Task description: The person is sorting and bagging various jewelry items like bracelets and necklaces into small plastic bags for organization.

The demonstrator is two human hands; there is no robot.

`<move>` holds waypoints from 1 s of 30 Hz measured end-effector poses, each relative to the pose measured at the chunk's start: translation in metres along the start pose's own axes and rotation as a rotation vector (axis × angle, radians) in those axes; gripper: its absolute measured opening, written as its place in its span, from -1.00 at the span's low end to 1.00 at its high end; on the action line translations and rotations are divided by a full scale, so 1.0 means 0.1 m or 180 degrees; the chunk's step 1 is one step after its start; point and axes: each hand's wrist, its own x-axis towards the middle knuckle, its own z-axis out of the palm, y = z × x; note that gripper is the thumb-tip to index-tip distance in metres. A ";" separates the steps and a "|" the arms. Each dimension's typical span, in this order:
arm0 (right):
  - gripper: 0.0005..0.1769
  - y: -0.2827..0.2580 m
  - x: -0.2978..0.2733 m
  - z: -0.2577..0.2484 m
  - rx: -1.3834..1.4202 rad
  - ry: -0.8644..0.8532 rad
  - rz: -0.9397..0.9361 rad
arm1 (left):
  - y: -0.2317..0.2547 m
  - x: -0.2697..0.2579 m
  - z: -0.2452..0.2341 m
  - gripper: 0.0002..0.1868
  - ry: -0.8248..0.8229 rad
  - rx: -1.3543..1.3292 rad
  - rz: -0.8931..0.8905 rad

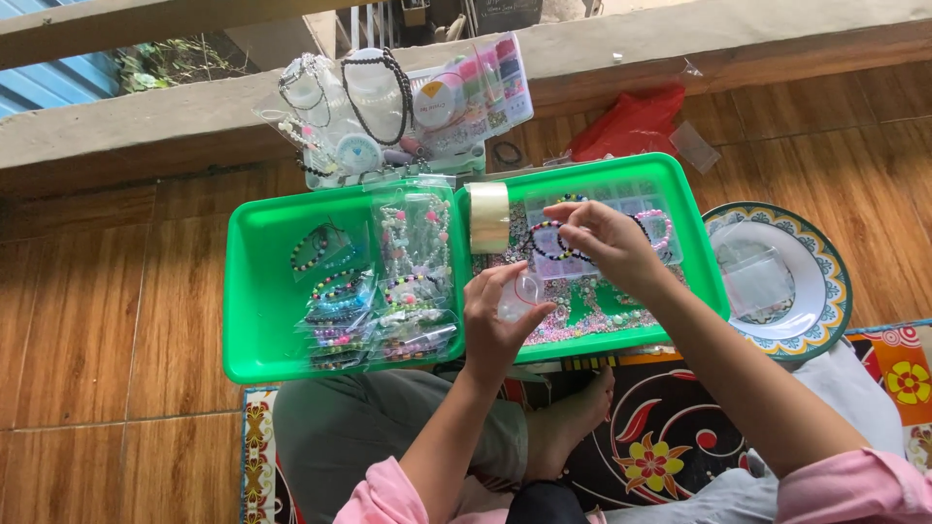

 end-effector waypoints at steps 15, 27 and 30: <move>-0.54 -0.10 -0.49 -0.24 0.1819 0.0246 0.1730 | 0.05 0.04 0.06 -0.35 -0.0328 -0.0203 0.0096; -0.70 -0.27 -0.49 -0.27 0.0161 -0.0438 0.1447 | 0.06 0.06 0.11 -0.35 -0.0585 -0.0070 0.0262; -0.64 -0.33 -0.51 -0.25 -0.0809 -0.0279 0.0970 | 0.06 0.03 0.13 -0.35 -0.0645 -0.0057 0.0280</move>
